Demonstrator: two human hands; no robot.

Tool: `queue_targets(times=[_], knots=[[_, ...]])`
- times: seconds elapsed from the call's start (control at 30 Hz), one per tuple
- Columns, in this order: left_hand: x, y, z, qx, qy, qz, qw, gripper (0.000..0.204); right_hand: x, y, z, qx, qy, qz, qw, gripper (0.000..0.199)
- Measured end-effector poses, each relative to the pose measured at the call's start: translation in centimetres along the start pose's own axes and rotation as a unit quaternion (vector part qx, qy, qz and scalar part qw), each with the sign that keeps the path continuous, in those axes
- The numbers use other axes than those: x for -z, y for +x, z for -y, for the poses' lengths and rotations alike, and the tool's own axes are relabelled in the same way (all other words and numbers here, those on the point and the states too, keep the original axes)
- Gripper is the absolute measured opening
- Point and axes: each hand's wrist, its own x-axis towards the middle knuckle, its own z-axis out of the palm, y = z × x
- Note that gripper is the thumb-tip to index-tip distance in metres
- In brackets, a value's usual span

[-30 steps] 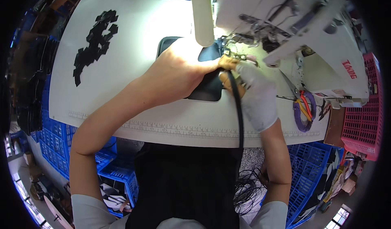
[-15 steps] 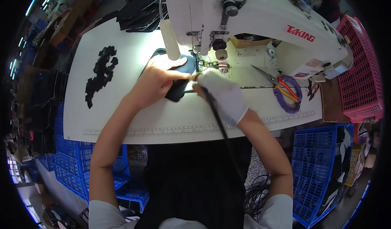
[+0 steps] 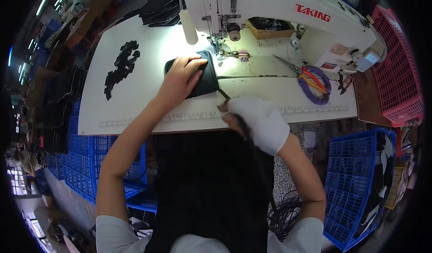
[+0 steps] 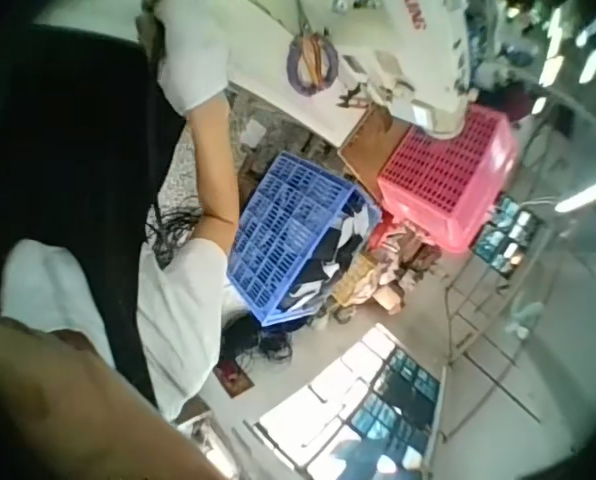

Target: Sewing shoe upper components together using an industrial sewing machine.

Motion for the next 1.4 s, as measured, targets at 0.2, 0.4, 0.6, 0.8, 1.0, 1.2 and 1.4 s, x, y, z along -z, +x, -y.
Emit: queue_targets(times=[0.2, 0.4, 0.6, 0.8, 1.0, 1.2, 1.4], knots=[[0.5, -0.3, -0.8, -0.012, 0.052, -0.003, 0.999, 0.03, -1.3, 0.6, 2.3, -0.017, -0.064, -0.008, 0.998, 0.021], [-0.7, 1.6, 0.4, 0.017, 0.03, 0.006, 0.999, 0.031, -1.6, 3.1, 0.4, -0.036, -0.032, 0.002, 0.999, 0.025], [-1.5, 3.9, 3.7, 0.048, -0.017, 0.036, 0.998, 0.032, -2.3, 5.1, -1.5, -0.038, -0.086, 0.029, 0.995, 0.031], [-1.0, 4.2, 4.8, 0.024, -0.064, 0.043, 0.997, 0.032, -3.1, 5.7, -1.6, -0.014, -0.092, 0.011, 0.996, 0.033], [-0.5, 4.9, 5.0, 0.069, -0.117, 0.04, 0.99, 0.034, -3.2, 6.0, -1.0, -0.032, -0.114, 0.03, 0.993, 0.036], [-0.7, 5.8, 6.6, 0.025, -0.097, 0.004, 0.995, 0.032, -2.7, 6.4, -0.4, -0.022, -0.18, 0.104, 0.978, 0.038], [-1.3, 6.5, 9.0, -0.049, -0.065, -0.013, 0.997, 0.03, -3.8, 7.7, -1.2, -0.055, -0.037, -0.017, 0.998, 0.024]])
